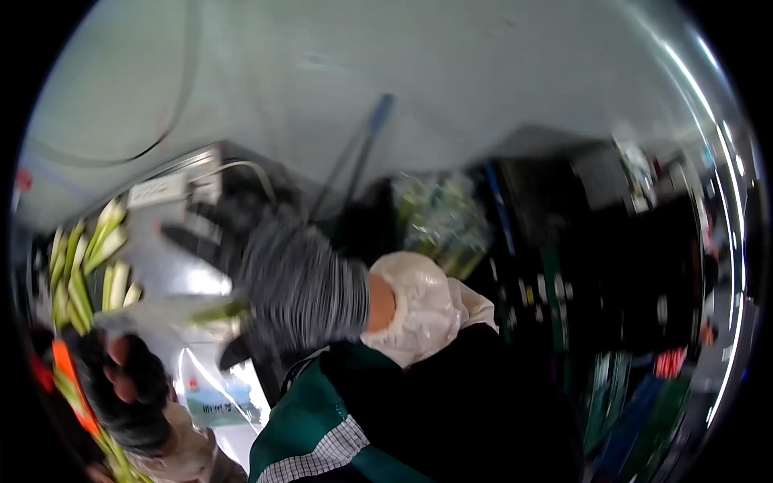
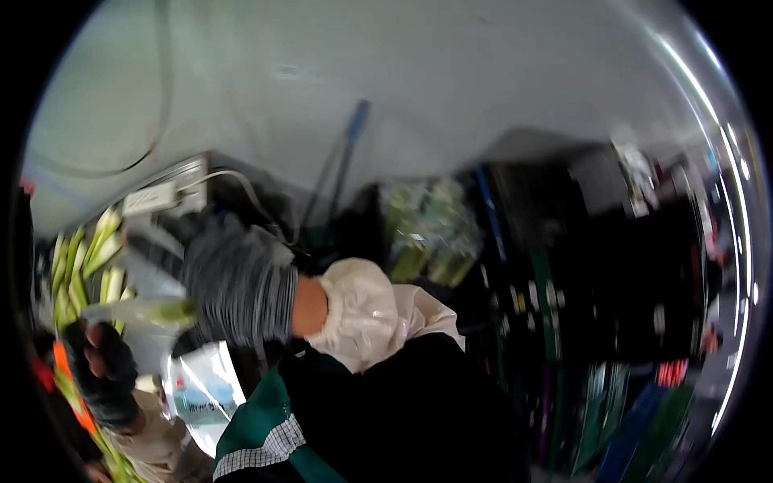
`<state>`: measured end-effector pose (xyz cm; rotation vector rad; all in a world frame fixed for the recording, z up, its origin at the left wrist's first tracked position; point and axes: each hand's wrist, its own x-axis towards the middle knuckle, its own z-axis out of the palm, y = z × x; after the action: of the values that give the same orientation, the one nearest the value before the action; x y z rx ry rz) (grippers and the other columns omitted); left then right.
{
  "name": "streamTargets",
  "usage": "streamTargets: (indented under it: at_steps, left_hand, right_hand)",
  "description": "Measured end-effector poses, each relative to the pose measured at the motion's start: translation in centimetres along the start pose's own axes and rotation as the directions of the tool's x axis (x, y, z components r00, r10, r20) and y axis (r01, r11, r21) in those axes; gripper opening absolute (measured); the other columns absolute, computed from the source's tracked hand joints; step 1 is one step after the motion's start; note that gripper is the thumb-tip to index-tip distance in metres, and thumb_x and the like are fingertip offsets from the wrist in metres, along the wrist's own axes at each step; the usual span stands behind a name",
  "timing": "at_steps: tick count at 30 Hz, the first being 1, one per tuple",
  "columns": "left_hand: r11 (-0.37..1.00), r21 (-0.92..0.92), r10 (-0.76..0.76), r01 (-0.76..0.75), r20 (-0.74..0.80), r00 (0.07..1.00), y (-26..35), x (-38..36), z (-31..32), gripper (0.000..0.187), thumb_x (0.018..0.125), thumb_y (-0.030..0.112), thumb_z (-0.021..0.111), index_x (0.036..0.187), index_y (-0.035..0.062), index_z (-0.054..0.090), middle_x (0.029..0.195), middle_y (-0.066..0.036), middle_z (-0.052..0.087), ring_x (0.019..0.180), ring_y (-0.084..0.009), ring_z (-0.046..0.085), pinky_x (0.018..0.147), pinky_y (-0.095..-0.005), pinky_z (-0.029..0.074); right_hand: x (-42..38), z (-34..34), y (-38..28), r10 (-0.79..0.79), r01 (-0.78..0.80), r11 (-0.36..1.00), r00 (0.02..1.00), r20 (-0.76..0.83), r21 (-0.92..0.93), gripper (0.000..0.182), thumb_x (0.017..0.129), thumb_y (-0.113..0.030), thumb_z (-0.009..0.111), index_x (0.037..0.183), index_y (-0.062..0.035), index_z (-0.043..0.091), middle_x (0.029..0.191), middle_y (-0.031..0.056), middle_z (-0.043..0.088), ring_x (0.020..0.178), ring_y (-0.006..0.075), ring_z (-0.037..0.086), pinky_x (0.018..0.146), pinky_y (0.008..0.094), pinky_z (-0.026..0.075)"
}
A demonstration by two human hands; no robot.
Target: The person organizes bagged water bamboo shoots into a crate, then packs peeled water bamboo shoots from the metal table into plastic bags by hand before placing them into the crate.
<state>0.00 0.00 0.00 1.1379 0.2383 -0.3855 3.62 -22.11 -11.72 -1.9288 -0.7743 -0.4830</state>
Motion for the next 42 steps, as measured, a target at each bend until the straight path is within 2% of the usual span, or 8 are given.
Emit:
streamTargets:
  at_steps: [3,14,17,19,26,37,39,42]
  left_hand:
    - [0.994,-0.105,0.015,-0.009,0.057,0.998,-11.5,3.6,3.8,0.035,0.085,0.033,0.042,0.065,0.0055,0.044,0.044,0.004,0.034,0.033,-0.0096,0.036,0.030,-0.0221,0.029]
    - [0.678,0.044,-0.682,0.734,0.409,0.606,-32.9,6.2,14.1,0.010,0.079,0.007,0.050,0.077,-0.0025,0.049,0.073,-0.010,0.057,0.063,-0.0181,0.058,0.057,-0.0266,0.049]
    - [0.781,0.601,-0.560,0.172,0.551,0.619,-36.8,7.1,16.9,0.008,0.080,0.003,0.050,0.075,-0.0039,0.051,0.070,-0.009,0.056,0.067,-0.0158,0.059,0.060,-0.0259,0.050]
    - [0.548,0.065,-0.733,0.834,0.516,0.442,-41.8,8.2,17.2,0.012,0.081,0.006,0.048,0.079,-0.0052,0.052,0.074,-0.011,0.056,0.068,-0.0188,0.060,0.060,-0.0286,0.051]
    - [0.424,0.163,-0.840,0.891,0.439,0.319,-51.2,10.5,18.5,0.018,0.080,0.010,0.044,0.067,-0.0022,0.047,0.075,-0.016,0.056,0.065,-0.0275,0.059,0.057,-0.0355,0.051]
    - [0.153,0.405,-0.988,0.901,0.084,0.130,-63.2,16.6,16.0,0.014,0.080,0.010,0.047,0.083,-0.0034,0.050,0.093,-0.013,0.057,0.074,-0.0278,0.059,0.057,-0.0379,0.051]
    - [0.194,0.379,-0.981,0.905,0.104,0.167,-65.8,19.0,15.6,0.014,0.079,0.008,0.046,0.087,-0.0028,0.048,0.094,-0.013,0.056,0.071,-0.0268,0.060,0.052,-0.0389,0.051]
    - [0.208,0.196,-0.976,0.958,-0.028,0.217,-68.0,23.3,16.4,0.010,0.079,0.009,0.045,0.084,0.0004,0.047,0.070,-0.010,0.055,0.061,-0.0241,0.060,0.045,-0.0326,0.049]
  right_hand:
    - [-8.4,-6.0,0.6,0.069,-0.022,0.989,0.943,0.325,-0.144,0.101,0.054,-0.058,0.063,0.131,-0.0058,0.022,0.125,0.0210,0.035,0.108,0.0354,0.042,0.086,0.0495,0.034]
    - [-29.1,-11.7,-3.5,0.905,-0.876,0.425,0.414,0.099,-0.227,0.085,0.068,-0.050,0.058,0.127,0.0021,0.026,0.117,0.0245,0.043,0.104,0.0394,0.045,0.086,0.0443,0.037]
    - [-33.3,-9.2,-1.2,0.964,-0.794,0.170,0.257,-0.069,-0.583,0.074,0.069,-0.042,0.058,0.123,0.0017,0.033,0.119,0.0231,0.041,0.103,0.0364,0.046,0.088,0.0416,0.037]
    - [-35.3,-10.3,0.4,0.946,-0.784,0.102,0.266,-0.184,-0.612,0.041,0.072,-0.023,0.051,0.109,-0.0049,0.049,0.102,0.0151,0.054,0.090,0.0295,0.053,0.079,0.0408,0.040]
    - [-43.1,-13.4,5.1,0.891,-0.669,-0.073,0.289,-0.349,-0.740,0.028,0.068,-0.013,0.050,0.095,-0.0137,0.058,0.087,0.0072,0.059,0.082,0.0250,0.055,0.075,0.0396,0.040]
    - [-47.1,-14.1,16.1,0.967,-0.355,0.136,0.250,0.046,-0.925,0.026,0.073,-0.016,0.044,0.095,-0.0120,0.058,0.091,0.0083,0.060,0.090,0.0236,0.055,0.078,0.0413,0.038]
    - [-47.0,-13.8,20.3,0.986,-0.330,0.163,0.016,0.167,-0.930,0.026,0.075,-0.016,0.042,0.096,-0.0135,0.058,0.092,0.0083,0.060,0.091,0.0245,0.054,0.081,0.0427,0.036]
    - [-47.7,-13.0,26.8,0.968,-0.251,0.237,0.147,0.205,-0.939,0.023,0.074,-0.018,0.044,0.092,-0.0148,0.059,0.088,0.0068,0.060,0.088,0.0239,0.055,0.080,0.0432,0.037]
